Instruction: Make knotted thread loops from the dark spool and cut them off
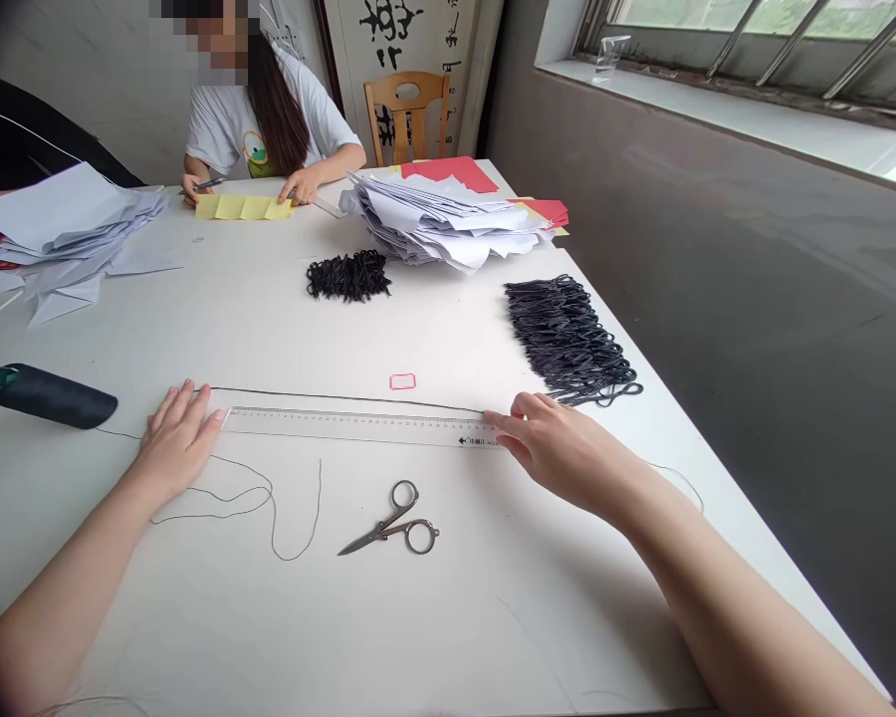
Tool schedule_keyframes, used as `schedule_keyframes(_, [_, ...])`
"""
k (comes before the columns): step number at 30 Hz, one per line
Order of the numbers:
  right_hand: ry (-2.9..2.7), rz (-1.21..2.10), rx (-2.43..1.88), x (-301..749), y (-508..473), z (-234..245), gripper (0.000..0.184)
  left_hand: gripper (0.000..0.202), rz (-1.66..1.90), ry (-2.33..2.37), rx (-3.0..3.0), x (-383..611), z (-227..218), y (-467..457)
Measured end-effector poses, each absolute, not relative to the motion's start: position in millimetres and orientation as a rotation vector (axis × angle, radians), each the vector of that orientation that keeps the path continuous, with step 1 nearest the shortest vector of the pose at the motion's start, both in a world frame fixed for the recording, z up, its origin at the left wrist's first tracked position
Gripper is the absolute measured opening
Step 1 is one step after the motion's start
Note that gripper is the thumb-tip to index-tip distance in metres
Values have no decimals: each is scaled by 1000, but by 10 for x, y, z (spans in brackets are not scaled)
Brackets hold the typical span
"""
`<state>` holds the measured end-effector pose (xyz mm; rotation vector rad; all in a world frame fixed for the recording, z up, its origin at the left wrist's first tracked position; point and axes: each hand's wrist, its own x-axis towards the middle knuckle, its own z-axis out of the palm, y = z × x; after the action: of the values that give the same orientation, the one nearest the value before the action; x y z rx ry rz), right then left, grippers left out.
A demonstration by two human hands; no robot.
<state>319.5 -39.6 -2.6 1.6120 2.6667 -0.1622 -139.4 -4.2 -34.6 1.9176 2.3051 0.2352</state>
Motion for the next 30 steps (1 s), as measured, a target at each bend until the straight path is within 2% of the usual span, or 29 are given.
schedule_keyframes(8, [2444, 134, 1745, 2922, -86, -91, 44, 67, 151, 2313, 2009, -1391, -335, 98])
schedule_keyframes(17, [2323, 196, 1927, 2880, 508, -160, 43, 66, 166, 2325, 2089, -1312, -349, 476])
schedule_keyframes(25, [2330, 279, 2004, 2872, 526, -302, 45, 59, 411, 2344, 2031, -1358, -465, 565])
schedule_keyframes(30, [2370, 360, 2038, 2877, 502, -236, 49, 55, 690, 2253, 2128, -1335, -410, 459])
